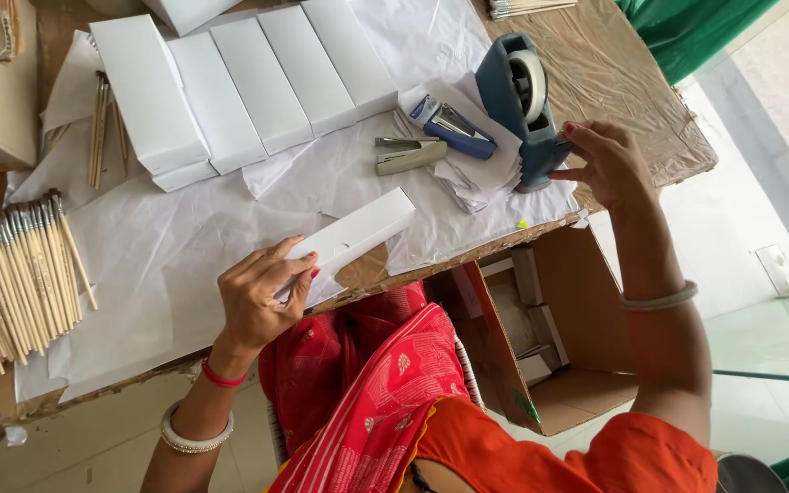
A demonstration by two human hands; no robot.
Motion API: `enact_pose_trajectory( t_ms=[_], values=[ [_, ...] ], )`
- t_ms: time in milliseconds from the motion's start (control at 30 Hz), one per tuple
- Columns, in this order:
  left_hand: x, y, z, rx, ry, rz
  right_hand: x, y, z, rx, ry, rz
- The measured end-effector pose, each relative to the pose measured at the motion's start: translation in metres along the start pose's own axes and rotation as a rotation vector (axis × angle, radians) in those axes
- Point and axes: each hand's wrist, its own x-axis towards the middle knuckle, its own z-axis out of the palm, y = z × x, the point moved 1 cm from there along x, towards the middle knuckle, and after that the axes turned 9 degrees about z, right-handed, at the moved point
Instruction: The person packages paint brushes by wrapping them in bubble wrap, placing them into a cardboard box, and then closing the box.
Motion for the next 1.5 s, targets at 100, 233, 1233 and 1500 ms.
enact_pose_trajectory(
  t_ms=[100, 233, 1233, 1500],
  values=[
    [-0.002, -0.001, 0.000, -0.007, 0.000, -0.013, -0.014, 0.026, 0.002, 0.209, -0.042, -0.130],
    [-0.002, 0.000, -0.001, -0.005, -0.020, -0.028, -0.016, 0.046, 0.012, 0.205, 0.084, -0.255],
    [-0.023, -0.003, -0.004, 0.253, -0.283, 0.169, -0.124, 0.048, 0.241, 0.847, -1.226, 0.637],
    [-0.024, -0.022, -0.005, 0.350, -0.509, 0.314, -0.101, 0.102, 0.191, 0.701, -1.092, 0.288]
  ],
)
